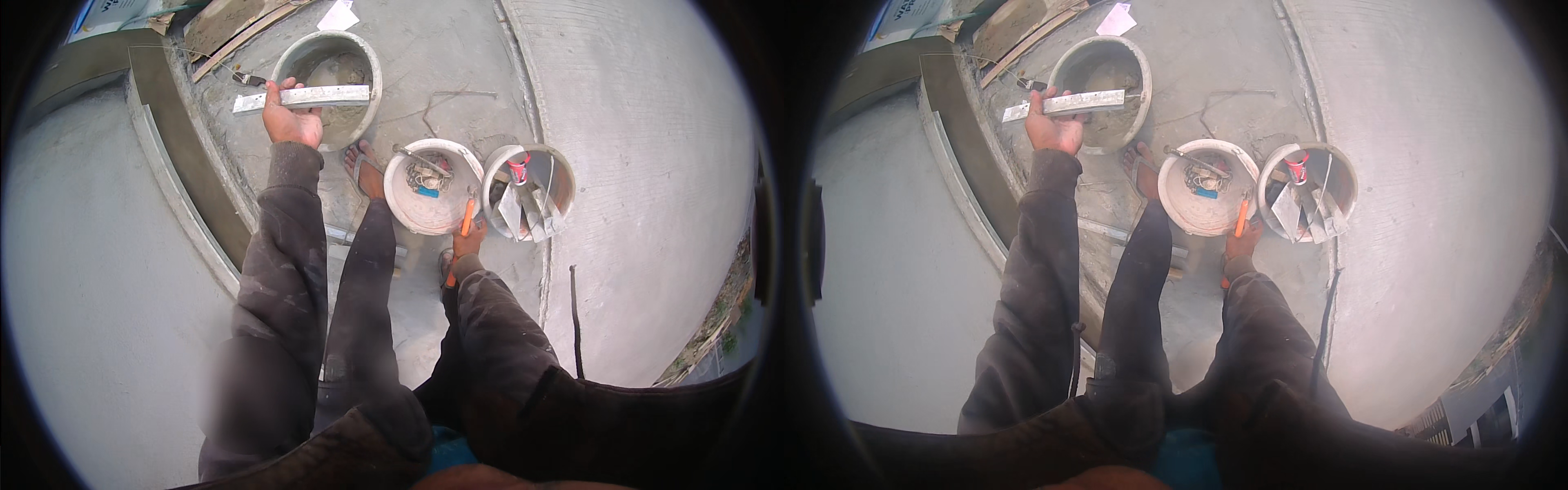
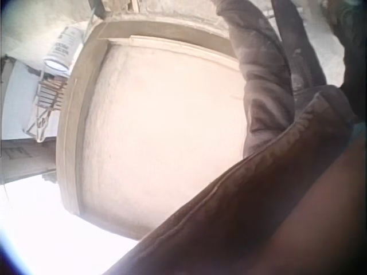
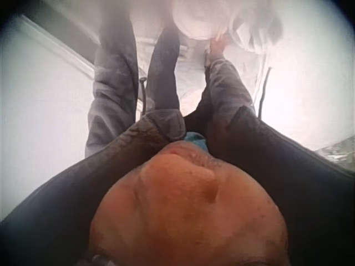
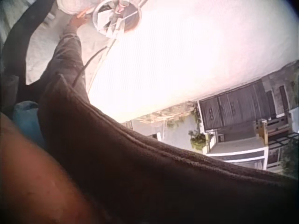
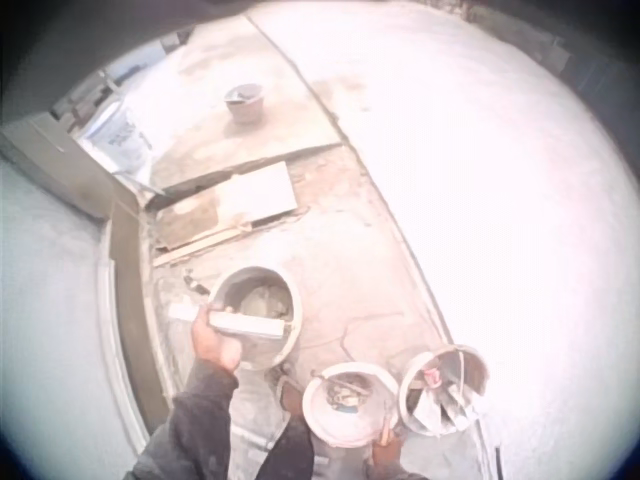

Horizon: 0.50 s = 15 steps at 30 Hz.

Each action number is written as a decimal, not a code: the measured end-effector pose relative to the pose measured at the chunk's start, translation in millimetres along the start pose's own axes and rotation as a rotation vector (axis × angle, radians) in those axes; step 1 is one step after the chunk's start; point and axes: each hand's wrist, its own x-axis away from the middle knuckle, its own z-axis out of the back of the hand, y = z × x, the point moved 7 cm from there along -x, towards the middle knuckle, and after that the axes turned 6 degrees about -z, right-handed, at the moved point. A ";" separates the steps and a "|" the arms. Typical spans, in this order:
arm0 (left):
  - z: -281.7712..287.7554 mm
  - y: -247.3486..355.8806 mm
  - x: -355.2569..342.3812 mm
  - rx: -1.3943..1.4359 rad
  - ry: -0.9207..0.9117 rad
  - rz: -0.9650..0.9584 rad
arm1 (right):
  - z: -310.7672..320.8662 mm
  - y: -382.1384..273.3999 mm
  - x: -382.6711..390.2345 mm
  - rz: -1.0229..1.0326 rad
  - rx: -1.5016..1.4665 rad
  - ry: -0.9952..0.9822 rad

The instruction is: The person positions a metal trim strip along a curved concrete edge, aligns it with a string line, and hammers nails to secure it. They then pick up a bucket and apply a substance to the wall with a brush.

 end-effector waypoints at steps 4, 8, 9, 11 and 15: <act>-5.8 0.9 -42.7 0.116 0.172 -0.026 | -2.7 -9.0 31.3 -0.223 -0.278 0.045; 0.2 6.8 -38.9 0.059 0.324 0.068 | -1.9 -50.9 35.2 -0.133 -0.181 0.125; -0.9 10.4 -36.7 0.004 0.339 0.081 | -4.9 -59.3 29.9 -0.112 -0.043 0.098; -6.0 20.7 -34.3 0.019 0.362 0.087 | -8.0 -60.9 17.3 -0.187 -0.017 0.101; -44.2 11.9 -38.1 -0.010 0.246 0.223 | -17.7 -48.8 -2.0 -0.250 0.232 0.160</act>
